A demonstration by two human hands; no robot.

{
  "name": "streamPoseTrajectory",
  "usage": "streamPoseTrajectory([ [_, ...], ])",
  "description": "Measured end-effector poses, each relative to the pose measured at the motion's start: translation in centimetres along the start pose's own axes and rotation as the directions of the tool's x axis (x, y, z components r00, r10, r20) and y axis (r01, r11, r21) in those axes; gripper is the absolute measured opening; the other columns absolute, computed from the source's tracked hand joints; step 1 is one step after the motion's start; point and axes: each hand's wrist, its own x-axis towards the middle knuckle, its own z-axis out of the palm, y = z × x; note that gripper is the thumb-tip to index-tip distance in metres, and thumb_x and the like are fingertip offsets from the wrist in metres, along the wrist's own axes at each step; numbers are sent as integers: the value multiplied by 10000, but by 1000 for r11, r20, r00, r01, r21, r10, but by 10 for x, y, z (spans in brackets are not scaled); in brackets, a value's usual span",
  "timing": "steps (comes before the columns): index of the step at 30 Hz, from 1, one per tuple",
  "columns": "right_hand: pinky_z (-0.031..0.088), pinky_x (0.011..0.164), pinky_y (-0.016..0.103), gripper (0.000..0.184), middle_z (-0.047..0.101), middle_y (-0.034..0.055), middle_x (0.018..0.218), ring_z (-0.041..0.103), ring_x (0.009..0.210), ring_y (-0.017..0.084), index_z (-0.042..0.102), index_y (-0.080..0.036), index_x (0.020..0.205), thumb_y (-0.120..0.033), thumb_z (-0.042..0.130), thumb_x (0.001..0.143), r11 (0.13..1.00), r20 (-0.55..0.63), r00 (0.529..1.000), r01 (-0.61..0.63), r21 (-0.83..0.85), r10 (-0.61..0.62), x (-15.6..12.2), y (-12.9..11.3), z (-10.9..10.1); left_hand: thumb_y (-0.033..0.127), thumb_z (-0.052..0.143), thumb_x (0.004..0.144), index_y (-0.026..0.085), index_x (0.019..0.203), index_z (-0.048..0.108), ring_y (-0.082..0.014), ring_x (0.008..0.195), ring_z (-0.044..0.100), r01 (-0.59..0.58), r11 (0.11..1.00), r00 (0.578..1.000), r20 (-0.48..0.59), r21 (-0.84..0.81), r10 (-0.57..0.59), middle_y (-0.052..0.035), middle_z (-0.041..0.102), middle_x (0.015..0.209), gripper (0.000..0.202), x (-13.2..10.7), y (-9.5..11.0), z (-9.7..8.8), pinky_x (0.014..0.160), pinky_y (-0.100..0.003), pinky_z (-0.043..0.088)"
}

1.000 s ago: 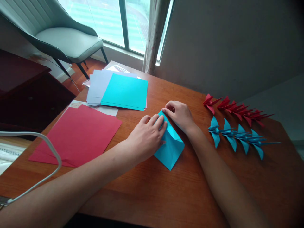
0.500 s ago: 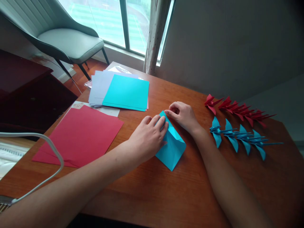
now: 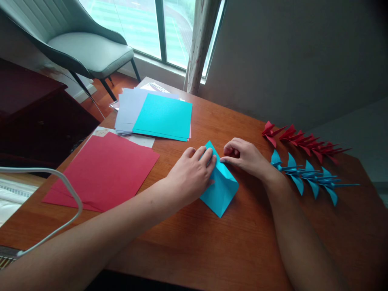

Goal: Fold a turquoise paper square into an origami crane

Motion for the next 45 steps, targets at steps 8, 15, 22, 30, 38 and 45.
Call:
streamPoseTrajectory([
  [8, 343, 650, 279, 255, 645, 16, 815, 556, 750, 160, 596, -199, 769, -403, 652, 911, 972, -119, 987, -127, -199, 105, 28, -9, 13, 421, 451, 1009, 74, 1468, 454, -362, 1384, 414, 10, 1000, 1000, -20, 23, -10, -226, 477, 1492, 575, -1, 2, 3, 1034, -488, 411],
  [15, 260, 585, 292, 354, 661, 20, 803, 562, 734, 171, 593, -209, 740, -512, 603, 925, 924, -200, 960, -251, -290, 198, 56, -21, 21, 418, 454, 1009, 83, 1473, 451, -372, 1412, 393, 15, 1000, 1000, 2, 14, -15, -227, 439, 1528, 572, 2, 0, 2, 1057, -507, 402],
  [22, 334, 648, 286, 250, 649, 39, 890, 581, 843, 192, 590, -211, 866, -448, 601, 944, 948, -196, 974, -163, -274, 111, 36, -18, 23, 431, 472, 1002, 87, 1482, 439, -371, 1421, 391, 14, 1000, 1000, -11, 8, -14, -221, 438, 1532, 591, 0, -1, 3, 1068, -504, 394],
  [30, 423, 681, 296, 285, 602, 21, 874, 556, 793, 176, 577, -213, 853, -470, 699, 872, 991, -60, 997, -57, -123, 50, -10, 1, 5, 430, 533, 974, 104, 1458, 464, -367, 1384, 428, -9, 1000, 1000, -28, -12, 9, -208, 483, 1489, 587, -1, -2, 2, 1040, -487, 415],
  [38, 532, 763, 326, 375, 689, 72, 1043, 647, 939, 212, 658, -216, 1085, -544, 630, 904, 961, -102, 985, -108, 256, 138, -27, -14, -5, 438, 544, 966, 129, 1453, 470, -367, 1378, 447, -26, 999, 998, -61, -23, 25, -192, 520, 1463, 581, 1, -7, 3, 1050, -498, 408],
  [45, 500, 1042, 416, 513, 633, 103, 1357, 620, 1213, 250, 537, -236, 1373, -455, 636, 920, 975, -184, 983, 48, 215, -8, -49, -46, 6, 450, 514, 977, 32, 1553, 284, -349, 1487, 320, 105, 994, 989, -99, -27, -107, -229, 310, 1621, 748, 4, -6, 13, 1156, -460, 329],
])
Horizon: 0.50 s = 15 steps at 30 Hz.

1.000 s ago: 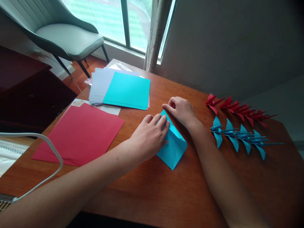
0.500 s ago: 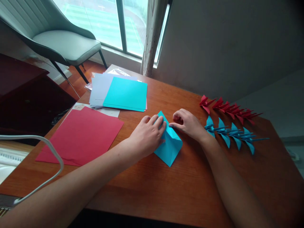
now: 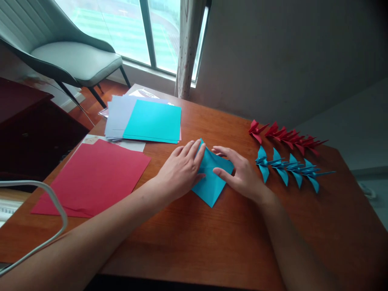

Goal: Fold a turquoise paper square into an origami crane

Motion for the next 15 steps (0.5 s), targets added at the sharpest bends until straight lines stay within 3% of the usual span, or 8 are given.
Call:
streamPoseTrajectory([
  [3, 540, 949, 404, 236, 735, 82, 1145, 685, 1040, 235, 665, -222, 1158, -301, 557, 963, 973, -199, 979, -95, -210, 53, -1, 9, 5, 477, 475, 986, 3, 1471, 429, -383, 1446, 376, 50, 998, 999, -18, 39, -49, -265, 402, 1558, 679, 0, 0, 1, 1162, -488, 317],
  [5, 527, 960, 423, 245, 731, 89, 1145, 661, 1066, 251, 675, -216, 1151, -230, 520, 962, 929, -242, 969, -136, -344, 52, -1, 18, 7, 474, 465, 989, 23, 1435, 483, -383, 1433, 393, 38, 998, 999, -24, 46, -37, -255, 431, 1542, 635, 0, 0, 0, 1158, -491, 324],
  [9, 465, 1024, 468, 373, 652, 123, 1273, 542, 1205, 299, 620, -205, 1297, -168, 508, 943, 823, -196, 981, -109, -558, -3, -1, 24, 11, 465, 485, 982, 66, 1429, 505, -388, 1436, 382, 20, 999, 1000, -18, 31, -20, -223, 444, 1542, 600, 0, 0, -1, 1155, -499, 324],
  [12, 471, 950, 463, 377, 642, 139, 1219, 539, 1127, 307, 646, -197, 1274, -139, 458, 953, 752, -156, 988, -101, -652, -3, -3, 19, 15, 453, 490, 980, 84, 1444, 494, -398, 1441, 365, -10, 1000, 1000, -11, -3, 9, -211, 421, 1561, 592, 0, -1, 0, 1156, -522, 312],
  [15, 483, 891, 412, 369, 654, 124, 1095, 568, 1015, 273, 660, -181, 1252, -145, 426, 968, 751, -43, 999, -46, -659, 24, -7, 12, 19, 457, 488, 980, 130, 1467, 472, -389, 1448, 351, -67, 997, 998, -4, -43, 67, -182, 387, 1590, 587, -1, -2, 1, 1163, -534, 290],
])
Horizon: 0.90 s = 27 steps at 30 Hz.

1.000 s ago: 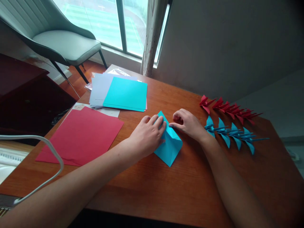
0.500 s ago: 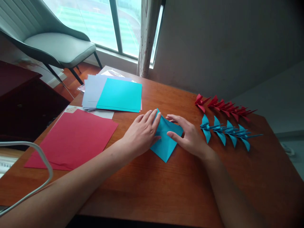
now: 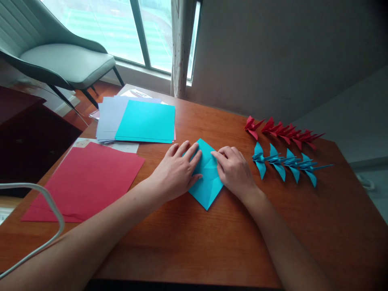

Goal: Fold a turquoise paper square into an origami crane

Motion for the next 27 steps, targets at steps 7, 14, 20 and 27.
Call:
streamPoseTrajectory([
  [7, 494, 815, 349, 398, 650, 98, 1013, 608, 954, 241, 592, -184, 1357, -278, 396, 1024, 1000, 62, 998, -1, 22, 0, -6, -5, 7, 480, 455, 997, 200, 1462, 463, -346, 1395, 418, 27, 999, 999, -33, 47, -26, -135, 456, 1548, 543, 3, 4, -5, 1111, -499, 346],
  [14, 464, 717, 318, 432, 662, 103, 1023, 605, 937, 231, 564, -201, 1384, -363, 345, 1049, 998, 70, 995, -62, -25, 64, -3, -10, 8, 530, 408, 1000, 138, 1063, 611, -311, 896, 672, 259, 938, 966, -43, 232, -256, -156, 664, 1034, 446, 8, 5, -20, 582, -352, 424],
  [20, 441, 641, 324, 504, 661, 107, 1049, 598, 932, 243, 536, -227, 1412, -502, 343, 1035, 995, 104, 990, -94, -42, 98, -3, -16, 4, 389, 486, 992, 181, 1002, 601, -273, 772, 704, 277, 943, 961, -34, 184, -276, -88, 692, 949, 238, 9, 4, -16, 465, -326, 296],
  [27, 455, 673, 337, 470, 661, 112, 1059, 603, 957, 255, 549, -234, 1396, -459, 339, 1040, 997, 119, 990, -68, -36, 71, -2, -16, 2, 267, 425, 1015, 230, 968, 659, -235, 803, 709, 201, 961, 974, -144, 189, -175, -44, 717, 948, 242, 7, 14, -19, 519, -335, 384],
])
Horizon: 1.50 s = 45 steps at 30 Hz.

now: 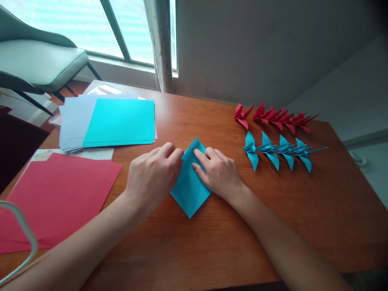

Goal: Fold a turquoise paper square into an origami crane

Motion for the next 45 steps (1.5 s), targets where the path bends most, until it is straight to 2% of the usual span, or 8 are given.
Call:
streamPoseTrajectory([
  [5, 477, 676, 346, 485, 671, 135, 1090, 607, 981, 274, 518, -196, 1421, -435, 383, 1021, 1000, 22, 1000, -21, -1, 21, 1, -1, 0, 267, 438, 1010, 212, 1156, 654, -241, 950, 723, -115, 989, 992, -66, -89, 110, -49, 749, 1146, 266, -7, 10, 0, 714, -370, 532],
  [9, 472, 642, 340, 512, 683, 140, 1097, 633, 955, 275, 471, -198, 1467, -418, 394, 1012, 998, 39, 998, -56, -11, 56, 1, 0, -2, 275, 479, 961, 163, 1309, 592, -259, 1089, 697, -168, 967, 985, -54, -190, 161, -89, 689, 1315, 382, -10, 15, 3, 830, -380, 565],
  [12, 451, 616, 327, 499, 698, 133, 1073, 657, 899, 268, 496, -225, 1453, -428, 392, 1010, 997, 63, 995, -82, -15, 82, 1, 1, -5, 243, 462, 950, 108, 1381, 538, -271, 1160, 667, -181, 965, 984, -32, -190, 178, -121, 632, 1396, 458, -9, 16, 6, 875, -383, 563],
  [22, 460, 711, 337, 461, 696, 124, 1067, 613, 993, 267, 571, -220, 1398, -407, 389, 1018, 997, -4, 998, -68, 30, 68, 1, 8, -4, 154, 405, 950, 51, 1441, 467, -319, 1292, 581, -102, 991, 993, 51, -84, 107, -200, 570, 1448, 505, -3, 8, 13, 959, -439, 513],
  [28, 452, 769, 341, 461, 673, 117, 1063, 588, 978, 259, 577, -212, 1385, -418, 367, 1030, 1000, -31, 999, -17, 21, 18, 3, 13, -1, 98, 403, 927, 78, 1462, 449, -270, 1263, 614, -172, 977, 980, 74, -126, 182, -160, 549, 1482, 538, -3, 9, 8, 961, -394, 528],
  [35, 439, 776, 339, 446, 667, 106, 1077, 580, 978, 250, 566, -212, 1395, -395, 367, 1039, 1000, -50, 999, -11, -1, 10, 3, 14, 3, 131, 402, 956, 88, 1386, 538, -283, 1225, 638, -230, 961, 971, 35, -152, 238, -154, 572, 1461, 454, -1, 5, 14, 938, -411, 546],
  [41, 449, 793, 352, 521, 670, 113, 1102, 580, 967, 253, 419, -180, 1513, -386, 378, 1037, 1000, -67, 998, -12, 7, 12, 3, 14, 5, 105, 360, 981, 33, 1448, 472, -283, 1275, 609, -262, 958, 964, 7, -114, 265, -198, 576, 1443, 485, -1, 7, 14, 958, -409, 543],
  [45, 455, 785, 357, 519, 671, 111, 1093, 582, 954, 252, 403, -194, 1525, -363, 390, 1034, 1000, -76, 997, -4, 5, 4, 3, 14, 4, 87, 372, 971, 25, 1408, 528, -292, 1321, 575, -314, 945, 947, 41, -93, 319, -203, 509, 1502, 468, -2, 8, 15, 1033, -418, 522],
])
